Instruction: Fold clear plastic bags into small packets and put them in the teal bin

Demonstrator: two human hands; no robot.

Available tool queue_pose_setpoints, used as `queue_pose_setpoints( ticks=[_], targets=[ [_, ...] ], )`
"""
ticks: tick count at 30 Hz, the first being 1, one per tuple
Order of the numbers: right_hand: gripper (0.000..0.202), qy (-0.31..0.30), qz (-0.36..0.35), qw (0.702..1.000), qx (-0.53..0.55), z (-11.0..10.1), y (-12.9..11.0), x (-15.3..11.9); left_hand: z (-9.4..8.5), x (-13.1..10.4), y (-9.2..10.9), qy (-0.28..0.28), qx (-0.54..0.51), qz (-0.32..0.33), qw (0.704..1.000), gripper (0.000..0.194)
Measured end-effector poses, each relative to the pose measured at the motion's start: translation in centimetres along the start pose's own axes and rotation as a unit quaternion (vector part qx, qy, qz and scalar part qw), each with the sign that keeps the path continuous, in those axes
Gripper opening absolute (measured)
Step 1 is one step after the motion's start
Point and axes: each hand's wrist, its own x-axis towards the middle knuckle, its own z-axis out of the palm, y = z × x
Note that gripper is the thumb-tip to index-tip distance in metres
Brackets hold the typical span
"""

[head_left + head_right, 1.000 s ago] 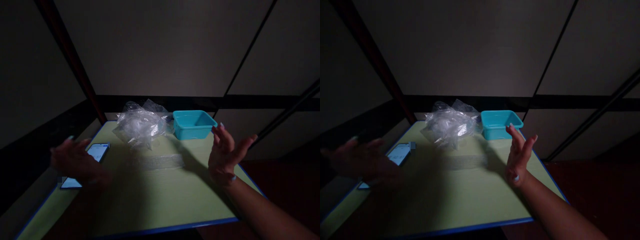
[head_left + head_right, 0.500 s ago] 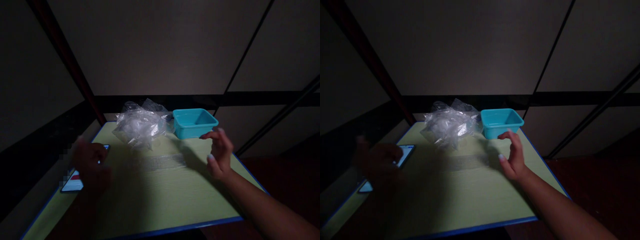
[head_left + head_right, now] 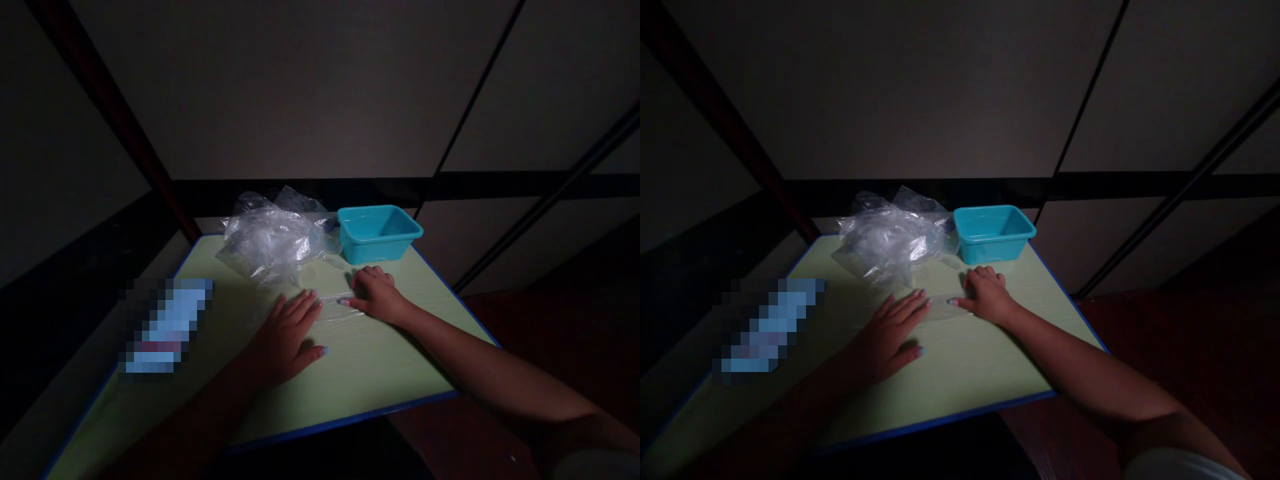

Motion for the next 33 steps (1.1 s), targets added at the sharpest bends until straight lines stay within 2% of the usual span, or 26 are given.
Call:
queue_pose_setpoints(
  ticks=[3,10,15,21,25,33],
  targets=[
    [0.033,-0.017,0.003,1.0,-0.011,-0.08,-0.44,-0.06,-0.23,-0.09,-0.09,-0.043,-0.001,-0.013,0.999,0.064],
    [0.027,-0.033,0.025,0.999,-0.024,-0.05,-0.57,0.01,-0.82,0.27,0.52,-0.074,0.013,-0.027,0.997,0.063],
    [0.021,-0.03,0.041,0.997,-0.05,-0.28,-0.73,-0.06,-0.77,0.29,0.41,-0.074,0.0,-0.027,0.997,0.061],
    [0.022,-0.056,0.021,0.997,-0.042,-0.62,-1.03,-0.39,-0.65,0.22,0.42,-0.076,-0.002,-0.032,0.997,0.059],
    [0.026,-0.079,0.014,0.997,0.011,-0.89,-0.77,-0.52,-0.76,0.31,0.38,-0.088,0.002,-0.035,0.995,0.059],
    [0.019,-0.09,0.013,0.984,0.152,-0.93,-0.13,-0.52,-0.41,0.31,0.17,-0.071,-0.006,-0.035,0.997,0.058]
  ],
)
